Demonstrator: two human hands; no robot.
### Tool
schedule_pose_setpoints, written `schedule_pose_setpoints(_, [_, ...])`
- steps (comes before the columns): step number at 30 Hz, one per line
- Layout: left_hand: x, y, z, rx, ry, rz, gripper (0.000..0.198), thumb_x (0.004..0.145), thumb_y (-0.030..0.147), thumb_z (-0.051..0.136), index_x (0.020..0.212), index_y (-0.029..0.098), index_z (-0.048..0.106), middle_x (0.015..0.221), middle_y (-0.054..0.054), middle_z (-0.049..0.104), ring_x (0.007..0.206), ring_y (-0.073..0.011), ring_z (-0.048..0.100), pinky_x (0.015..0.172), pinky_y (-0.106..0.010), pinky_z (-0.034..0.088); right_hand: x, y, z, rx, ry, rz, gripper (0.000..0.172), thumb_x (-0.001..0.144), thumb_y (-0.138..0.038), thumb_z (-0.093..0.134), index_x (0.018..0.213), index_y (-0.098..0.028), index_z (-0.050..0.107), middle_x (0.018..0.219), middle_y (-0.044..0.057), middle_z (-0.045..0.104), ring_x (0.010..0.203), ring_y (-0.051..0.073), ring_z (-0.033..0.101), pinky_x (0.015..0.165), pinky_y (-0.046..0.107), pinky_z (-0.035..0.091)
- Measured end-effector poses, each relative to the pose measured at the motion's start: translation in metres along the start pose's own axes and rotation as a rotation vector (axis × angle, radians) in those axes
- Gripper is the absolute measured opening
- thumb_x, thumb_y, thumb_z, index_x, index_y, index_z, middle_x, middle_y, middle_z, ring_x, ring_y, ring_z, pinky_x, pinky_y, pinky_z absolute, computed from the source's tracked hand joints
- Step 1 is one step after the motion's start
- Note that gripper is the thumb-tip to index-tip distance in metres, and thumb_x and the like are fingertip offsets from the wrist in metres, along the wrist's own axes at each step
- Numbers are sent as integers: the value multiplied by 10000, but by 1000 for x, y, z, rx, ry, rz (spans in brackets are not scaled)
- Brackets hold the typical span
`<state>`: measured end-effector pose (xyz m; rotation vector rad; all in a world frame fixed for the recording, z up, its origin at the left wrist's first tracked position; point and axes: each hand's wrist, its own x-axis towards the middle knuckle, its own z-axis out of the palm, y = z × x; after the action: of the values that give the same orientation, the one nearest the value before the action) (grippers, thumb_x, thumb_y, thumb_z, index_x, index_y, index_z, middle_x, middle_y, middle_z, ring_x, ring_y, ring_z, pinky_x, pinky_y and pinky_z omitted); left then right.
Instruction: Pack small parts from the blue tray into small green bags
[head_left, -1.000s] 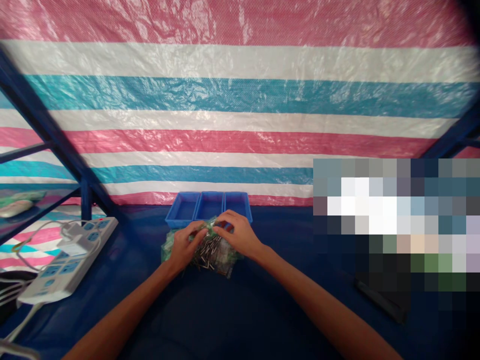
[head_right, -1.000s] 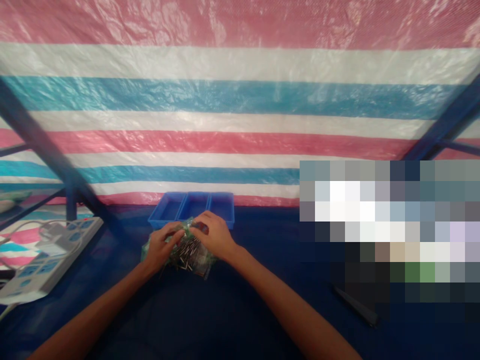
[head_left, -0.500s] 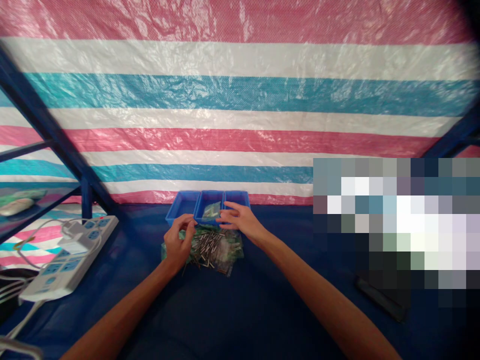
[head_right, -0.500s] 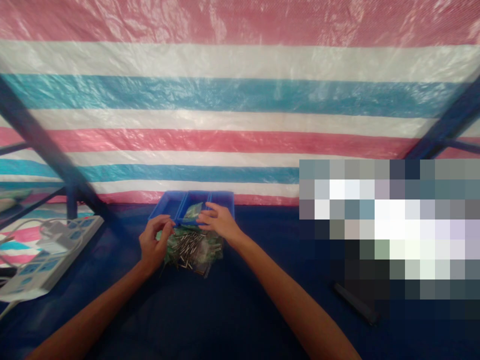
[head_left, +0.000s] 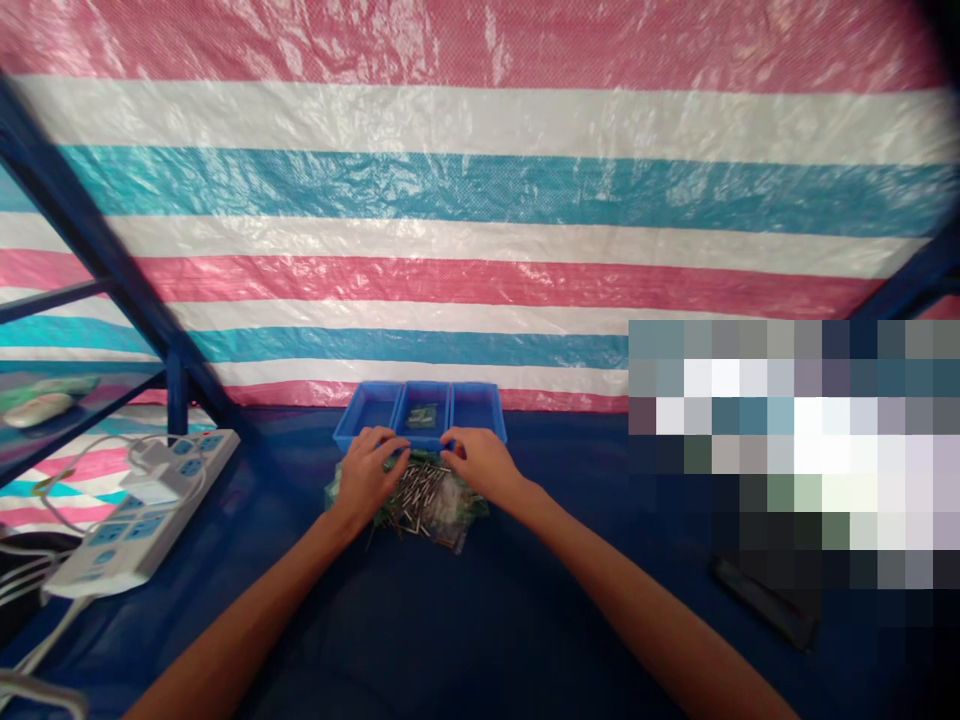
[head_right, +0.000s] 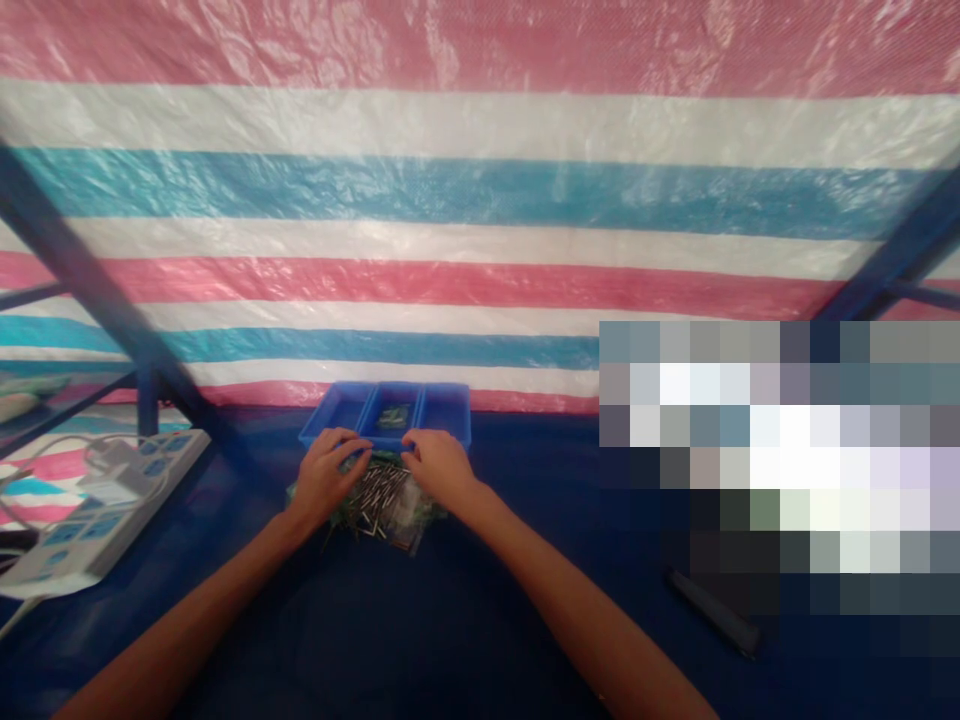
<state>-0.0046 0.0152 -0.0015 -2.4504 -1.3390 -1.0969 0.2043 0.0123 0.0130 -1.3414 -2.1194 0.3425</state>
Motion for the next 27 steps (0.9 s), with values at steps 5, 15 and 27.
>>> schedule_pose_setpoints(5, [-3, -6, 7, 20, -79, 11, 150, 787, 230, 596, 911, 226, 680, 894, -56, 591, 867, -216, 524, 795, -359, 420, -3, 1, 22, -55, 19, -58, 146, 808, -227, 626, 948, -198, 658, 769, 30, 662, 724, 168, 599, 682, 257, 422])
schedule_pose_setpoints(15, [-2, 6, -6, -243, 80, -32, 146, 861, 261, 534, 963, 199, 619, 1037, -72, 629, 1000, -208, 567, 906, -385, 439, -10, -12, 11, 96, 263, -232, 218, 932, -257, 434, 951, -194, 641, 877, 58, 601, 796, 148, 571, 714, 245, 444])
schedule_pose_setpoints(27, [-10, 22, -9, -588, 146, -266, 311, 794, 326, 629, 1068, 194, 564, 806, -24, 650, 753, -179, 648, 723, -319, 517, -17, -30, -13, 376, 237, -220, 206, 898, -280, 485, 1047, -188, 593, 939, 53, 632, 755, 139, 586, 686, 245, 478])
